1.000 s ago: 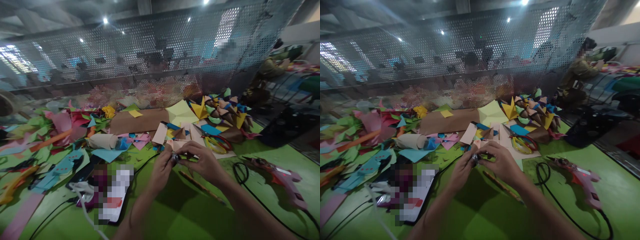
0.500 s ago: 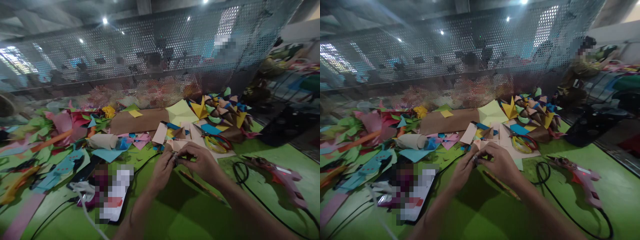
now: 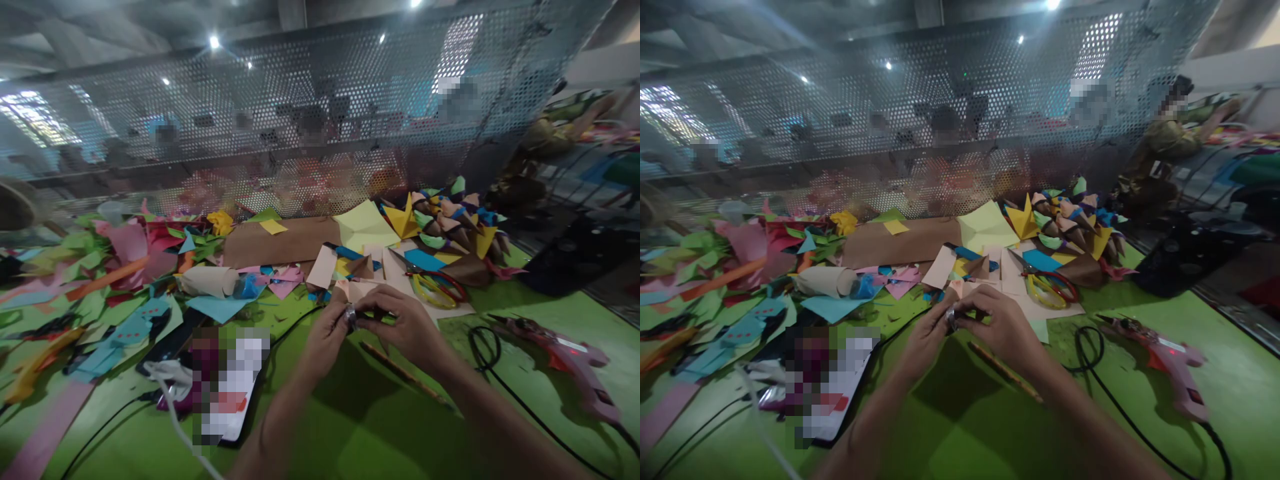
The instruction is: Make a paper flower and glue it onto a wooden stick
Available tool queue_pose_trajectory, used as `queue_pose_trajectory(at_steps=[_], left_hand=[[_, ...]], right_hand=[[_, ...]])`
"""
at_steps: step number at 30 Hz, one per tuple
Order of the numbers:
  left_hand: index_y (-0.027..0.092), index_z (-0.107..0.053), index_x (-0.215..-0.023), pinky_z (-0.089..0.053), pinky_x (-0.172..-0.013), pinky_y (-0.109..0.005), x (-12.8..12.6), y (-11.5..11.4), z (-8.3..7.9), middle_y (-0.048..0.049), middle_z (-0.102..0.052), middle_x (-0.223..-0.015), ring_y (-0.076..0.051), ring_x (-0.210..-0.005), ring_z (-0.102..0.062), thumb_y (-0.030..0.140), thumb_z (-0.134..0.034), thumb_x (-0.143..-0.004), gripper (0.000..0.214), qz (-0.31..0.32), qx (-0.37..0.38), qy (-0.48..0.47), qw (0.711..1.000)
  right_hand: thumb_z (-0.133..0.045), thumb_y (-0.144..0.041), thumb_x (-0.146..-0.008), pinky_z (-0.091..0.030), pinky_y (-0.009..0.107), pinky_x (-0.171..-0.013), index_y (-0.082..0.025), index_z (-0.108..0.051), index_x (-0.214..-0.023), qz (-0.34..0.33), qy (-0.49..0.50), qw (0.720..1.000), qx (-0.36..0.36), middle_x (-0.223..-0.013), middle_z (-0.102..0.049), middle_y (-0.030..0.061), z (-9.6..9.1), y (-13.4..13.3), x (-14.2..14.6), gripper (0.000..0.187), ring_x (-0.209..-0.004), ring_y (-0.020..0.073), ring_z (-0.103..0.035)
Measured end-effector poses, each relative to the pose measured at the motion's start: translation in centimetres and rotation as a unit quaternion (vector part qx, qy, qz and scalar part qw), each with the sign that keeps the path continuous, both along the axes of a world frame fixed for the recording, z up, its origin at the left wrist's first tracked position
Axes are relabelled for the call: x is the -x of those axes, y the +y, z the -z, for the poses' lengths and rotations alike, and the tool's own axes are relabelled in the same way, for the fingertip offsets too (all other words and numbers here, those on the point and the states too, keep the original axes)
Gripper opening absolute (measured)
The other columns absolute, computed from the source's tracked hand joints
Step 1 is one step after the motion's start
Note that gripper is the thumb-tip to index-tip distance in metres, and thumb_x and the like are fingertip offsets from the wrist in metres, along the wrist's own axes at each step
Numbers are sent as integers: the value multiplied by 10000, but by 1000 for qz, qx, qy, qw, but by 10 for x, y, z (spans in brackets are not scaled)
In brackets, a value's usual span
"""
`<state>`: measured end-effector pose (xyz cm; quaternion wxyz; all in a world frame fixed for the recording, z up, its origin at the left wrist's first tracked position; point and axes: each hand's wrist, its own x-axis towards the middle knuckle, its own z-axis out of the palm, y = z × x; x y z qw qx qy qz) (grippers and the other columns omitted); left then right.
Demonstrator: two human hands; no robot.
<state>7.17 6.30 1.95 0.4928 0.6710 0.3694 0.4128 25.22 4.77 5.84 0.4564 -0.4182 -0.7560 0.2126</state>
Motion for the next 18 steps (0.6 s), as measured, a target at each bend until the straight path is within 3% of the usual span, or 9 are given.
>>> queue_pose_trajectory(at_steps=[9,18], left_hand=[[166,-661,-874,-474,-835,-298,-4,0,-2,-47,-649,-906,-191,-892,-560,428,-525,-906,298,-4,65,-29,997],[172,-694,-975,-475,-914,-336,-1,-4,-12,-64,-688,-991,-218,-970,-589,481,-609,-837,349,-17,132,-67,989]], right_hand=[[-728,-153,-829,-504,263,-704,-189,-712,-855,28,-13,999,-25,-840,-682,40,0,-2,2,47,-787,165,-645],[-733,-251,-793,-497,265,-651,-197,-686,-794,15,70,992,103,-773,-670,22,-5,2,-1,72,-723,166,-621]])
